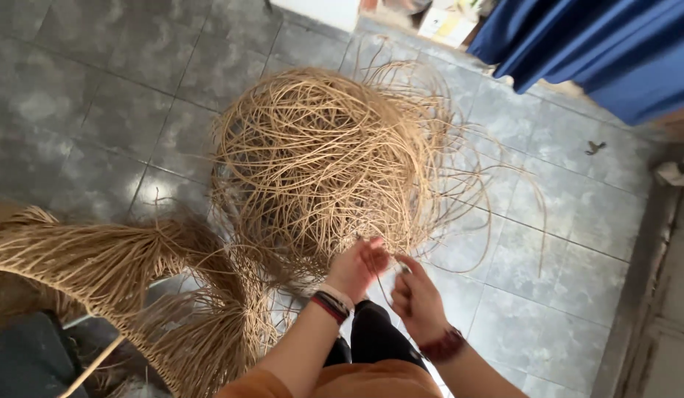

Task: Weaving long strands of rattan through a circular frame to construct furniture.

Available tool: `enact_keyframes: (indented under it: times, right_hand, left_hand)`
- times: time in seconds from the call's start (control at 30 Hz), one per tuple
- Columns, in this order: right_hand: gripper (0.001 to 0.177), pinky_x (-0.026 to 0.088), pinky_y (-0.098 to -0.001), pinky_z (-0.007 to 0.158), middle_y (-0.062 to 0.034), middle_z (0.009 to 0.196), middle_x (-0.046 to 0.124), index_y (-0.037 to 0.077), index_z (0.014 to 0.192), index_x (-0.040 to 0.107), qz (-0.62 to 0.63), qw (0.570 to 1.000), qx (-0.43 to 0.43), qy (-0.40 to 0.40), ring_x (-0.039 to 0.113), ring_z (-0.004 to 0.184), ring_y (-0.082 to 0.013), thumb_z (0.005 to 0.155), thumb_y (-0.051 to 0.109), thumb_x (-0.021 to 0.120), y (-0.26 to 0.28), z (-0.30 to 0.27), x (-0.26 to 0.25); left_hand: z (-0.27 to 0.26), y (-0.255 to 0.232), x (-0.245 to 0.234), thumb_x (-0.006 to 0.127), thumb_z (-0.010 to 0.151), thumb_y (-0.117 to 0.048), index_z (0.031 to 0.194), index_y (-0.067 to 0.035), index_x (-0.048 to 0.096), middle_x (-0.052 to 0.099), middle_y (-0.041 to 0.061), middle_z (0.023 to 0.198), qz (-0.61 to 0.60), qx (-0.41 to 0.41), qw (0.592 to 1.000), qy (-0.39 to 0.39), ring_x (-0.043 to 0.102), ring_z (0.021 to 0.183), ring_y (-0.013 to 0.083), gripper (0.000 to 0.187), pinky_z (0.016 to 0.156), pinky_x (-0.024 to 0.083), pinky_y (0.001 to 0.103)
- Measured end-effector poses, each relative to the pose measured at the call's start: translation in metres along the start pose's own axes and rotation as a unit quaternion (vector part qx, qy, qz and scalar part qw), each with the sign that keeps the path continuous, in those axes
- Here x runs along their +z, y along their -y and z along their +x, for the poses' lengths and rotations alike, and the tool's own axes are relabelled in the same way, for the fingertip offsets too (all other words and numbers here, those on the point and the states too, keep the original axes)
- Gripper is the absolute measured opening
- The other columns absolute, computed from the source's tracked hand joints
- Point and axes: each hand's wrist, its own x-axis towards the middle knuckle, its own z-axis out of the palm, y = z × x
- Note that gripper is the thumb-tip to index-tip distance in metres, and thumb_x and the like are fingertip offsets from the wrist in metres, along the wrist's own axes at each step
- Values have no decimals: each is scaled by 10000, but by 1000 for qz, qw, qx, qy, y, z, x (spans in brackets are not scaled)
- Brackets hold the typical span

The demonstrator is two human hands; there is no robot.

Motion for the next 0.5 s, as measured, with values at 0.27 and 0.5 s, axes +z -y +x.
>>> enact_keyframes:
  times: [0.27, 0.5]
  right_hand:
    - [305, 76, -249, 389, 50, 554, 174, 42, 840, 512, -135, 988, -50, -63, 141, 427, -75, 1049, 264, 507, 59, -90, -59]
    - [472, 546, -256, 635, -181, 1066, 668, -32, 1397, 565, -86, 987, 69, 114, 642, 761, -185, 1040, 219, 385, 35, -41, -50]
  left_hand:
    - [-157, 3, 67, 282, 1016, -592, 1124, -155, 620, 389, -72, 624, 401, 176, 889, 131, 300, 518, 81, 563, 469, 306, 245]
    - [-151, 99, -18, 540, 1004, -268, 1162, -255, 657, 743, 63, 888, 789, 209, 443, 370, 728, 920, 343, 198, 880, 575, 448]
